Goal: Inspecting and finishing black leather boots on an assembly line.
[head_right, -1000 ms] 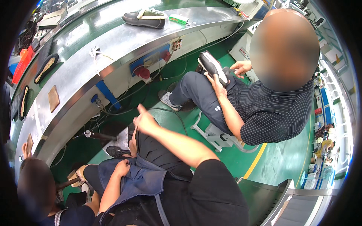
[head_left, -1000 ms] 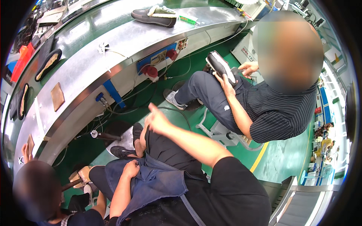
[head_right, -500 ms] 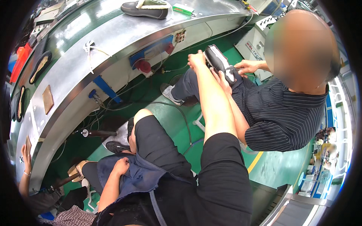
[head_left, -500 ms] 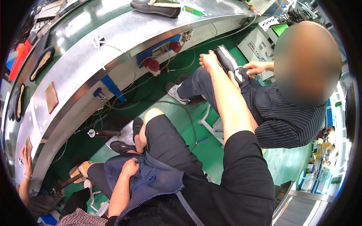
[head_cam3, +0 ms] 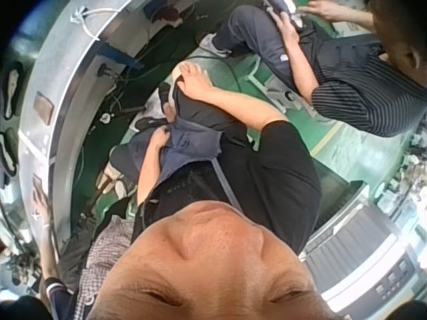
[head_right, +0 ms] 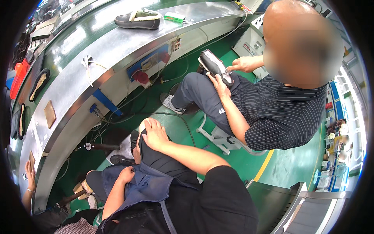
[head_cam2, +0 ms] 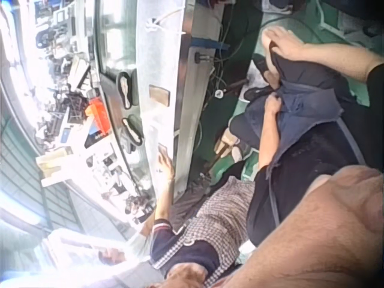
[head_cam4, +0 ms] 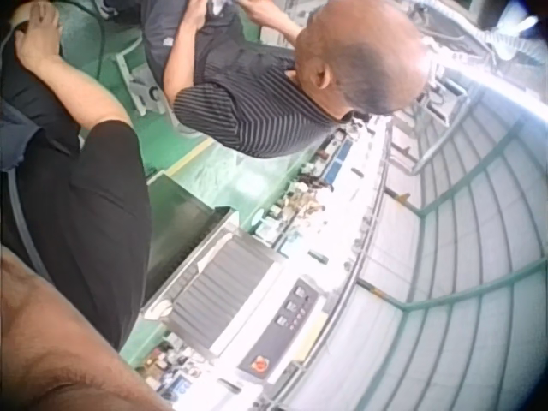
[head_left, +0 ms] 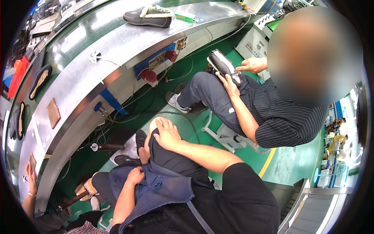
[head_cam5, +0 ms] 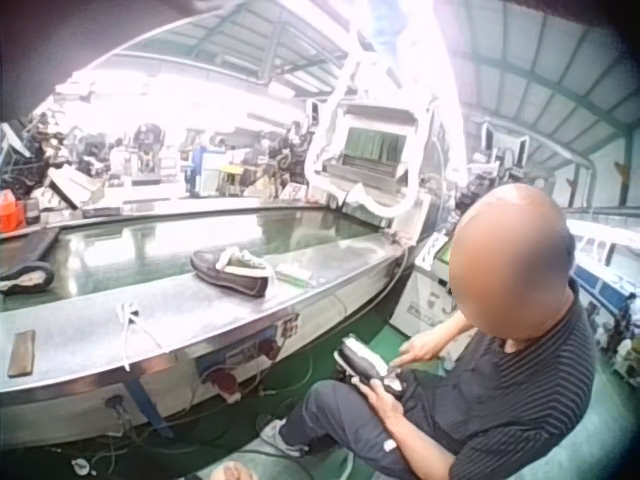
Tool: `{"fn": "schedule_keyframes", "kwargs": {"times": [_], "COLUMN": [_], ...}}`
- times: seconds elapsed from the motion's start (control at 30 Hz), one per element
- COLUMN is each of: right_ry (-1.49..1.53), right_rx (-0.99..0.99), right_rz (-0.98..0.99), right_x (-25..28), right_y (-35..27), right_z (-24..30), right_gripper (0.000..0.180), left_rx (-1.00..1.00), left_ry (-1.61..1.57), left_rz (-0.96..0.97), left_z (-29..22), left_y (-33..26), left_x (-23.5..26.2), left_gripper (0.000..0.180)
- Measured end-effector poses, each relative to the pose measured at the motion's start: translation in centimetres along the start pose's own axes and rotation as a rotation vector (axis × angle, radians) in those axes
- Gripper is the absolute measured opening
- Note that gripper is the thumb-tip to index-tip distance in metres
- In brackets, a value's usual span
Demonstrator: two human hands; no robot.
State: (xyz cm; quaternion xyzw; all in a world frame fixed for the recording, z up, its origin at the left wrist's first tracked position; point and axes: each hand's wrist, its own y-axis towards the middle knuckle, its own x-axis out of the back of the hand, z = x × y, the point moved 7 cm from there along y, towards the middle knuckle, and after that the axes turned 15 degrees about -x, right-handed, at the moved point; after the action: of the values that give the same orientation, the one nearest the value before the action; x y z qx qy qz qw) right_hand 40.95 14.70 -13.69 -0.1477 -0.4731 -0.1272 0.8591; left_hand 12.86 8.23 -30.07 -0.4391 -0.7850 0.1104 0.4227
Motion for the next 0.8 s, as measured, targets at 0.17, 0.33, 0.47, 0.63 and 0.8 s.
{"fn": "schedule_keyframes", "kwargs": {"times": [0.17,0.33,0.47,0.63,0.8], "right_ry": [-0.151,-0.124,-0.146,-0.128,-0.113], "right_rx": [-0.015,0.028,-0.015,-0.037,-0.070], "right_rz": [0.030,0.039,0.055,0.098,0.133], "right_x": [-0.9,-1.0,-0.4,-0.5,-0.6], "right_y": [-0.2,0.5,1.2,1.1,1.4], "right_z": [1.4,4.2,3.2,2.5,1.9], "right_gripper": [0.073,0.072,0.070,0.070,0.070], "left_rx": [-0.035,-0.068,-0.022,-0.007,0.042], "left_ry": [-0.025,-0.012,-0.063,-0.022,-0.020], "left_rz": [-0.032,-0.126,-0.064,-0.045,-0.006], "left_z": [1.0,2.2,0.2,0.9,1.0], "left_y": [-0.3,-1.4,-0.8,-0.7,-0.7], "left_x": [-0.2,0.8,1.3,0.6,0.1], "left_gripper": [0.028,0.023,0.025,0.029,0.028]}}
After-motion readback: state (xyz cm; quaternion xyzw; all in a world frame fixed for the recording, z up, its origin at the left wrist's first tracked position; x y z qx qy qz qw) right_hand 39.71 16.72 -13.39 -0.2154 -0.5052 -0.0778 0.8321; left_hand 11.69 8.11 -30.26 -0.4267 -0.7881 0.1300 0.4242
